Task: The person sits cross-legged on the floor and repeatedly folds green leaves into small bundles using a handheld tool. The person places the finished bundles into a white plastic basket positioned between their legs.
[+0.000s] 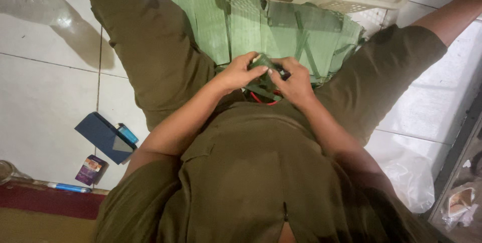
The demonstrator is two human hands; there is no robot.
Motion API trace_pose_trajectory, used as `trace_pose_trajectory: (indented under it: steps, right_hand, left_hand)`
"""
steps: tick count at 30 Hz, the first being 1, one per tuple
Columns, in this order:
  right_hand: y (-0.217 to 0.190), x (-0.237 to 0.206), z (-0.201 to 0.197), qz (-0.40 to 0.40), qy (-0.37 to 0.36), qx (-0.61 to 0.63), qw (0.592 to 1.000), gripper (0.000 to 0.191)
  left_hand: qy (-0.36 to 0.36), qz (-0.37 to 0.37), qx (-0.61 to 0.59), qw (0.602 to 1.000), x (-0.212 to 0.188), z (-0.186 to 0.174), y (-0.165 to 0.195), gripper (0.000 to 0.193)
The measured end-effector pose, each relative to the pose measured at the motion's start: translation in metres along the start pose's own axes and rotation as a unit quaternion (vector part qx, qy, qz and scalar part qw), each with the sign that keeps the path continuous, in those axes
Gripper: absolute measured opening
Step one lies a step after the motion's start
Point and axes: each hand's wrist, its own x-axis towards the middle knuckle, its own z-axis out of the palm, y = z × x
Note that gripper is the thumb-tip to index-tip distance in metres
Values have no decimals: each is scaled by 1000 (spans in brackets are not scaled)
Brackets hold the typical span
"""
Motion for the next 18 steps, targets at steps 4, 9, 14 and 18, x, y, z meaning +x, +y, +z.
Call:
trace_pose_trajectory:
  steps: [4, 9, 14, 18]
  right_hand:
    - [12, 3, -18, -25, -97, 36, 994, 50]
    - [35, 12, -34, 82, -207, 78, 972, 46]
    - [75, 19, -49, 193, -108, 224, 949, 45]
    - [103, 26, -58, 191, 7, 360, 913, 43]
  left_hand:
    - [-37, 95, 140, 985, -2, 2, 11, 42]
    - [-70, 79, 273, 956, 10, 12, 28, 41]
    - [91, 76, 271, 955, 81, 21, 37, 27]
    - [179, 224, 172, 942, 122, 39, 27, 27]
